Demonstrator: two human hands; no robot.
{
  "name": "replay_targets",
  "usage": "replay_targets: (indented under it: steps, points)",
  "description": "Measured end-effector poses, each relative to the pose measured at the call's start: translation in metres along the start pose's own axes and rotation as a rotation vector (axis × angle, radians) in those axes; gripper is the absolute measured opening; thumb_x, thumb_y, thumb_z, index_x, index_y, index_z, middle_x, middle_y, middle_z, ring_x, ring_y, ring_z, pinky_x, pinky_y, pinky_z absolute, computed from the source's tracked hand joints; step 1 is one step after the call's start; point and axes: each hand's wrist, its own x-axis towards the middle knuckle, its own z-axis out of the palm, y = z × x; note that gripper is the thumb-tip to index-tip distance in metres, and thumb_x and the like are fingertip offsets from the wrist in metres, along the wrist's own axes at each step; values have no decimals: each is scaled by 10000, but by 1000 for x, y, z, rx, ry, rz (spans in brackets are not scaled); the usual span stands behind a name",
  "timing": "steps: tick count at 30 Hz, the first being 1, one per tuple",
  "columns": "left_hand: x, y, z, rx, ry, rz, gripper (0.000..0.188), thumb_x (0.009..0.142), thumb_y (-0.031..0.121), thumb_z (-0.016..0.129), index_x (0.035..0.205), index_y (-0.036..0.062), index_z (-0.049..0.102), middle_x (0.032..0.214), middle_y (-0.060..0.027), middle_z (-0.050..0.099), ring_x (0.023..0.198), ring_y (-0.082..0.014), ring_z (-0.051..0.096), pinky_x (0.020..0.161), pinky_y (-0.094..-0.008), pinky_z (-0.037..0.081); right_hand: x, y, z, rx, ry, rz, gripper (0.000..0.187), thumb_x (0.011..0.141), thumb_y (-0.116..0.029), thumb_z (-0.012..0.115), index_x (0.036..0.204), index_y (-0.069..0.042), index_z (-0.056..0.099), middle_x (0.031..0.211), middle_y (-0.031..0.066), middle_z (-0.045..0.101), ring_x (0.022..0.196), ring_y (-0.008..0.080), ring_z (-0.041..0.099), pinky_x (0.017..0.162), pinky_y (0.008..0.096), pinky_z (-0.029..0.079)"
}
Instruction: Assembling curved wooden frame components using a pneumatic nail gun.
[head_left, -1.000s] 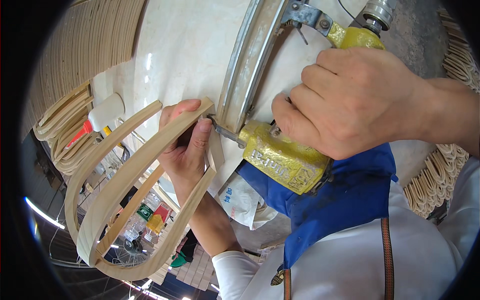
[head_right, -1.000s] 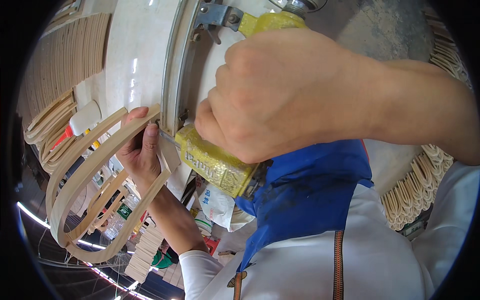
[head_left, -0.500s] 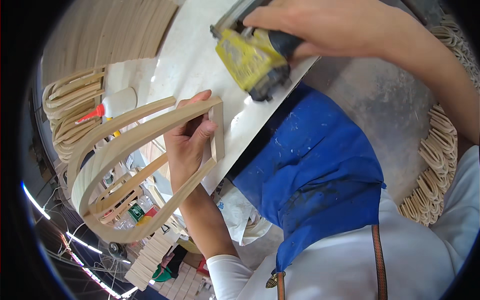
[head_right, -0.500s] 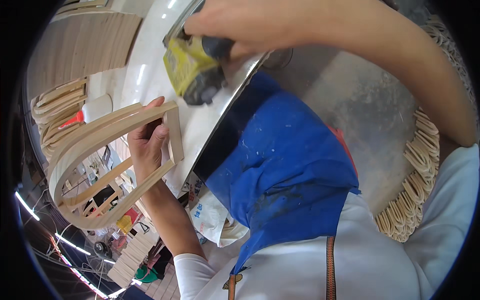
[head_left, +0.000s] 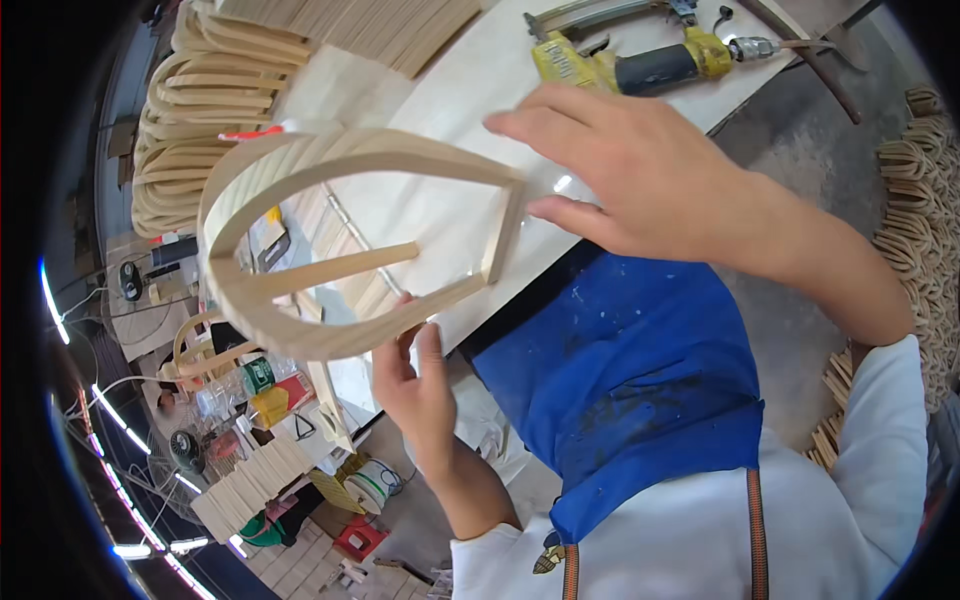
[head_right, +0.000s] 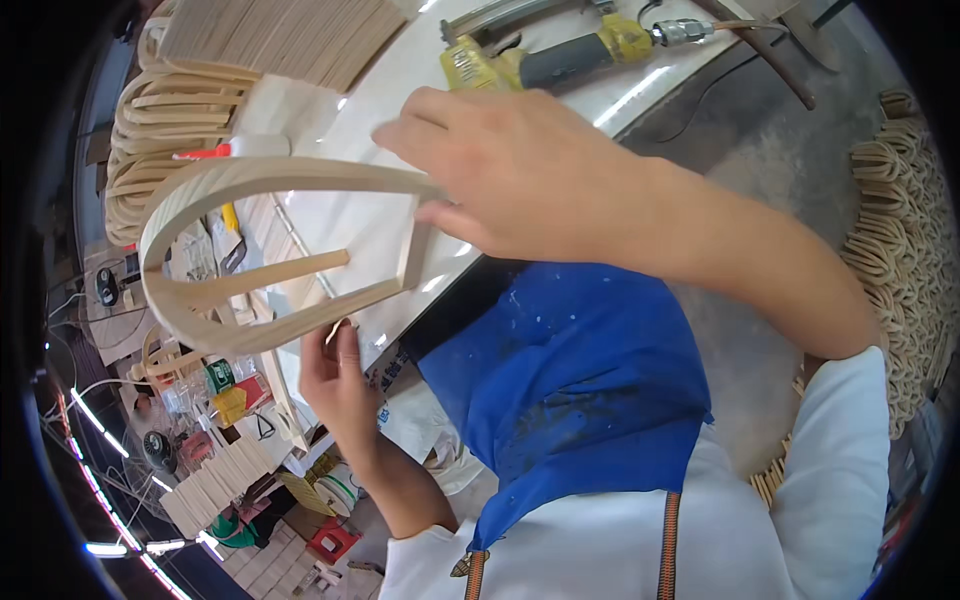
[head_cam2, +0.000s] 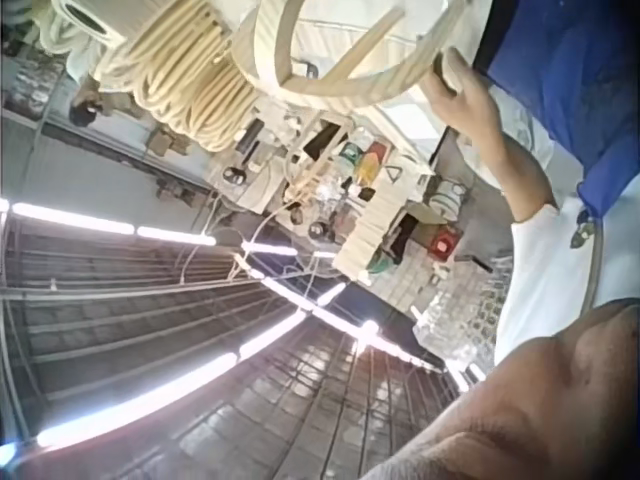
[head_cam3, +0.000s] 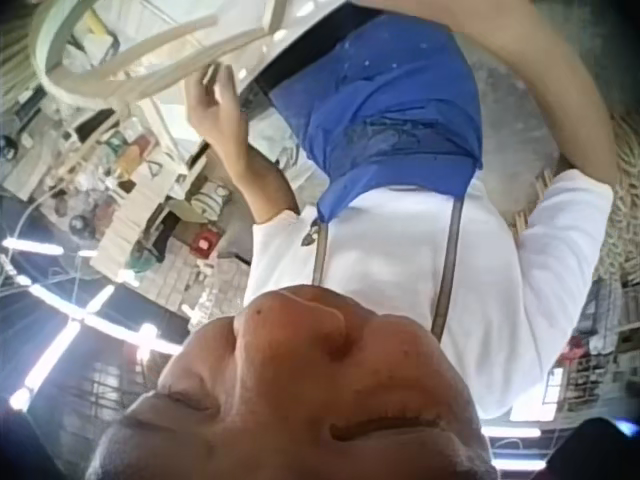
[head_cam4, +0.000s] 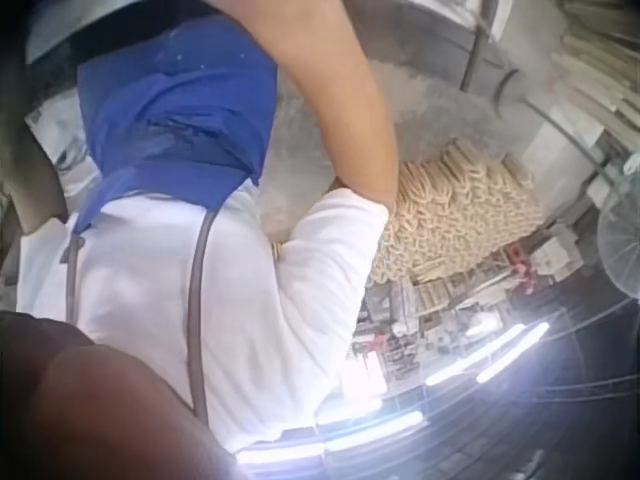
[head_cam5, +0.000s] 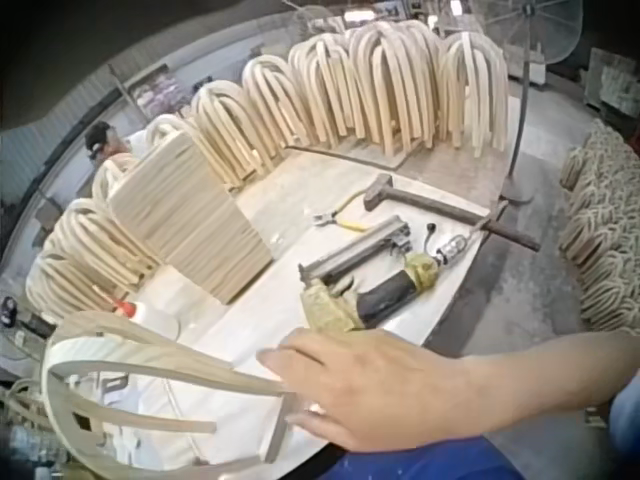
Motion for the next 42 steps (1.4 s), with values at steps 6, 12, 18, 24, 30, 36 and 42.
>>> replay_targets:
  steps: [6, 12, 18, 24, 30, 36, 42]
  points:
    - [-5, -39, -27, 775, 142, 149, 452, 911, 53, 743, 1359, 76, 689, 1281, -106, 695, 1161, -264, 638, 1035, -367, 506, 13, -7, 37, 319, -99, 103, 267, 877, -65, 756, 1125, 3, 687, 999, 92, 685, 801, 220, 641, 746, 312, 534]
    - [3, -46, -51, 653, 31, 160, 344, 875, 100, 785, 1217, 96, 748, 1224, -80, 715, 1135, -286, 634, 993, -384, 511, -2, -31, 44, 297, -71, 208, 272, 884, -60, 771, 1132, 15, 690, 998, 91, 689, 787, 193, 639, 736, 296, 541]
    - [1, -48, -46, 747, 40, 277, 258, 896, 88, 760, 1154, 92, 766, 1200, -64, 726, 1144, -268, 625, 999, -382, 510, -21, -67, 64, 483, 38, 317, 273, 884, -73, 770, 1141, -12, 702, 1028, 107, 693, 748, 192, 639, 676, 306, 529]
    - [-27, -29, -43, 735, 168, 434, 212, 933, 42, 704, 1140, 48, 752, 1130, -82, 726, 1057, -272, 636, 964, -381, 509, -51, -97, 56, 678, -36, 371, 309, 893, -4, 749, 1198, -7, 705, 1071, 82, 689, 791, 149, 612, 681, 251, 509]
    - [-54, 2, 33, -54, 43, 174, 128, 957, 22, 647, 1066, -14, 704, 1044, -116, 674, 919, -246, 575, 863, -333, 475, -81, -111, 40, 880, -243, 558, 294, 907, 12, 718, 1198, -27, 709, 1092, 71, 684, 819, 144, 609, 682, 236, 487]
    - [-37, 7, 64, -144, 17, 281, 266, 964, 57, 660, 1223, -6, 664, 1100, -125, 678, 1037, -273, 608, 980, -364, 466, -78, -79, 31, 785, -254, 469, 285, 873, 36, 721, 1148, -34, 697, 1104, 70, 681, 815, 161, 608, 682, 256, 486]
    - [6, -15, 60, 300, 230, 384, 615, 895, 107, 783, 1446, 29, 520, 1173, -149, 683, 1107, -314, 624, 1090, -413, 412, -30, -40, 30, -154, -80, -65, 197, 875, -67, 682, 1071, -53, 671, 1069, 53, 675, 857, 218, 656, 725, 311, 529]
